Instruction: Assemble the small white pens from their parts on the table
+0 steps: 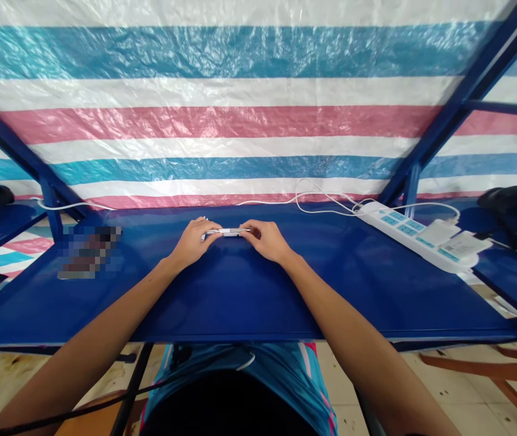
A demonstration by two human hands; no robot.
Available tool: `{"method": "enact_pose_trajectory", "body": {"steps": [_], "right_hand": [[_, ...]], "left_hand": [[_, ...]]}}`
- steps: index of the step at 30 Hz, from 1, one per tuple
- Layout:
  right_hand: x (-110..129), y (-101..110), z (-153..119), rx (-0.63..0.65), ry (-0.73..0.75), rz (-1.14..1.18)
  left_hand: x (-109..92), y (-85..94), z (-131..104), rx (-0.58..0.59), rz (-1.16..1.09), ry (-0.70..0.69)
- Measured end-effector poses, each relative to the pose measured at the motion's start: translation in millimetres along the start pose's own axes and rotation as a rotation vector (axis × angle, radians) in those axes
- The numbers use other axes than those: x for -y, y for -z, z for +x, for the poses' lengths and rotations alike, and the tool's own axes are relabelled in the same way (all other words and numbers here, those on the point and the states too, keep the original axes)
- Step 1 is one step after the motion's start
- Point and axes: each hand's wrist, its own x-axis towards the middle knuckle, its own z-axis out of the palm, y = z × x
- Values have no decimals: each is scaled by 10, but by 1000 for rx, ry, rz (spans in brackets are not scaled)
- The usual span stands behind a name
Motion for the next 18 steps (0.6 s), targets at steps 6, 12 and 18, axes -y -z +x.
{"method": "enact_pose_trajectory", "body": {"steps": [6, 12, 18], "right_hand": [[29, 0, -1, 51, 27, -28], [35, -4, 10, 72, 12, -41], [18, -11, 8, 62, -10, -43]], "left_hand": [[3, -8, -7, -40, -7, -47], [16, -21, -19, -13, 7, -48], [25, -18, -31, -1, 21, -45]]}}
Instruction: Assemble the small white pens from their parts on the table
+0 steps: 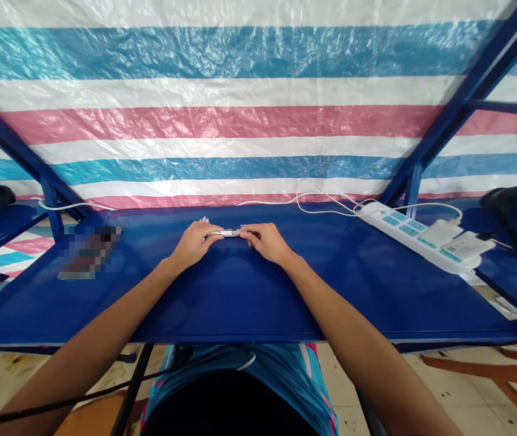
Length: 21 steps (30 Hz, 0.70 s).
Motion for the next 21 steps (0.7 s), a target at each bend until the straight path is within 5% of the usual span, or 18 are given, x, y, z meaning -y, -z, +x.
{"method": "enact_pose_trajectory", "body": {"steps": [21], "right_hand": [[80, 36, -6, 27, -2, -6]], "left_hand": [[-8, -16, 9, -53, 32, -34]]}}
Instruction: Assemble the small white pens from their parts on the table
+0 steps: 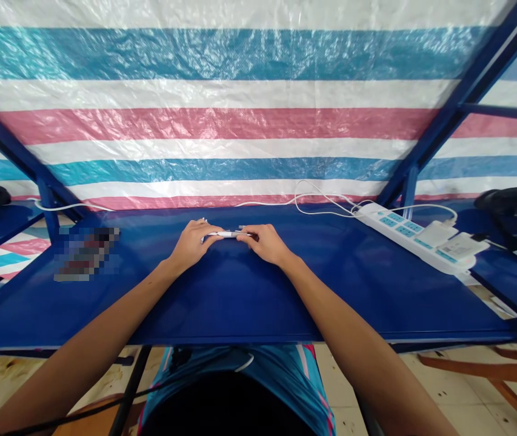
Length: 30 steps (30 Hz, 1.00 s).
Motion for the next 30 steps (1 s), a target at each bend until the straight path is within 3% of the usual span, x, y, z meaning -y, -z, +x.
{"method": "enact_pose_trajectory", "body": {"steps": [11, 30], "right_hand": [[-42, -11, -7, -78, 10, 7], [9, 13, -7, 50, 9, -16]], "left_hand": [[-55, 7, 12, 21, -5, 16], [-32, 4, 14, 52, 85, -36]]}}
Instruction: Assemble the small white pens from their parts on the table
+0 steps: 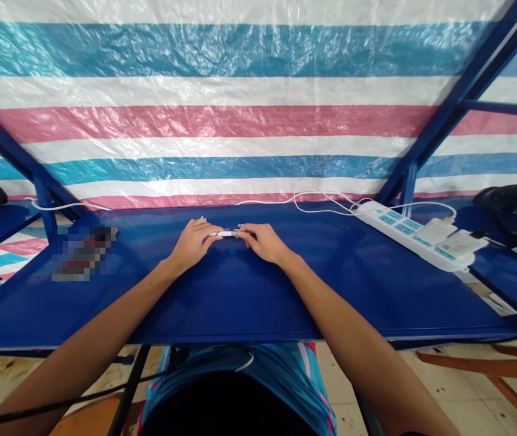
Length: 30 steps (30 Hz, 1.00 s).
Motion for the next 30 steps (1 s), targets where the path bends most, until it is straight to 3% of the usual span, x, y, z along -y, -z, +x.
{"method": "enact_pose_trajectory", "body": {"steps": [12, 21, 26, 30], "right_hand": [[105, 3, -10, 175, -29, -376], [161, 22, -26, 266, -103, -397], [129, 19, -34, 219, -54, -384], [163, 0, -20, 233, -105, -443]], "left_hand": [[-46, -14, -10, -43, 63, -83], [-61, -3, -9, -48, 101, -96], [-72, 3, -4, -68, 98, -102], [-67, -4, -5, -60, 132, -99]]}}
